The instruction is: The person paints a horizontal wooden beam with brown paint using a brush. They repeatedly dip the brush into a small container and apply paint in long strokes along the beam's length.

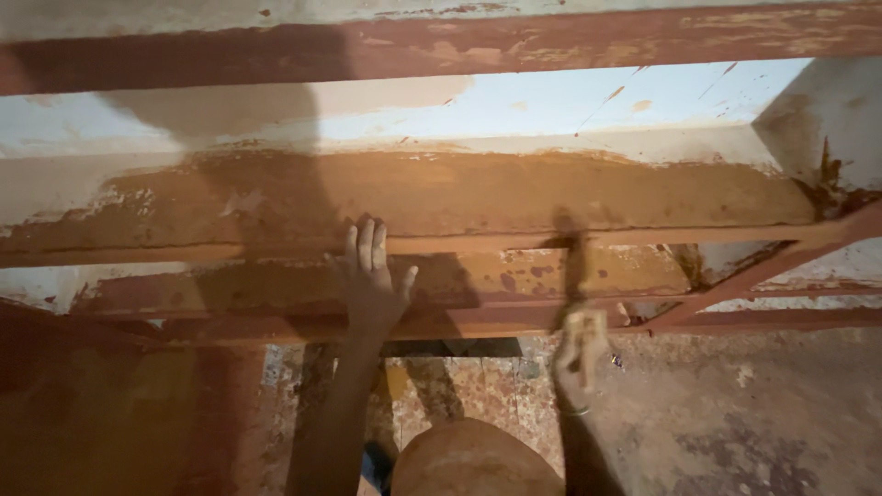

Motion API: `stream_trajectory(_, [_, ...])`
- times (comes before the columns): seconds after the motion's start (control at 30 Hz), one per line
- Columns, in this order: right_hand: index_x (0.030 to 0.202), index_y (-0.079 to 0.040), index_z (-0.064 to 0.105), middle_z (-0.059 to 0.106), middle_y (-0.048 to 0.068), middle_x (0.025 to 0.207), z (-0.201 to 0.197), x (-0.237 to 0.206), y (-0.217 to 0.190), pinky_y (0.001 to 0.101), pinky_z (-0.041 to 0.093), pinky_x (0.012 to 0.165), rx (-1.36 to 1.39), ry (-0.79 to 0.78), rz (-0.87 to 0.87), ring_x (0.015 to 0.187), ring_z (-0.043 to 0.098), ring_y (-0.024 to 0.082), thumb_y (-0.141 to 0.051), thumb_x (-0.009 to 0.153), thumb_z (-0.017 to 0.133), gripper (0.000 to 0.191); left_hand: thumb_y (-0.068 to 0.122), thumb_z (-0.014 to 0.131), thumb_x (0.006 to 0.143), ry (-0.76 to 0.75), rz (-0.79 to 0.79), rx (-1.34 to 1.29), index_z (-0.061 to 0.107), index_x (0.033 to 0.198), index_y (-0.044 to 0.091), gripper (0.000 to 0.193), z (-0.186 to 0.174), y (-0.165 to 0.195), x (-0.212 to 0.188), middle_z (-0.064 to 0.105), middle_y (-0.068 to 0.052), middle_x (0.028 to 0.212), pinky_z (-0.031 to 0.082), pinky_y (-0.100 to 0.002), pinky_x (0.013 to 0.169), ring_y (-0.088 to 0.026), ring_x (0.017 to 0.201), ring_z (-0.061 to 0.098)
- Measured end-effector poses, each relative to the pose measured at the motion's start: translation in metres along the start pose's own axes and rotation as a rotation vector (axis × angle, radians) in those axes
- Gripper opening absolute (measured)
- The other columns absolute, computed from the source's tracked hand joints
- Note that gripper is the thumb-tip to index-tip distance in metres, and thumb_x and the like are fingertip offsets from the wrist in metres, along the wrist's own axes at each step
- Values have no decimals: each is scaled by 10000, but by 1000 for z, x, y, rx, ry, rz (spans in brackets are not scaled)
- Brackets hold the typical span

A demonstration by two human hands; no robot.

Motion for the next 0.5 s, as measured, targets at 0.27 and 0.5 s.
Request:
stream_trajectory(0.27, [1041, -61, 605, 630, 51, 903, 25, -38, -26, 278, 498, 700, 460, -376, 222, 762, 562, 109, -244, 1101, 541, 203, 602, 570, 950, -20, 0, -13, 397, 1583, 121, 814, -4, -1, -1, 351, -107, 1664, 161, -775, 1187, -372, 1558, 282])
stream_trajectory(0.5, [1086, -84, 594, 631, 73, 864, -35, 4, 28, 255, 481, 647, 455, 34, 129, 691, 552, 110, -310, 1126, 585, 229, 649, 577, 904, -52, -27, 19, 426, 1546, 131, 839, -5, 0, 5, 364, -100, 1623, 164, -780, 1154, -354, 1528, 273])
Point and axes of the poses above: each hand's wrist, its own x-axis towards the middle knuckle, its own z-axis out of the palm, y = z × x, the point moved 1 cm from there along x, towards the middle knuckle
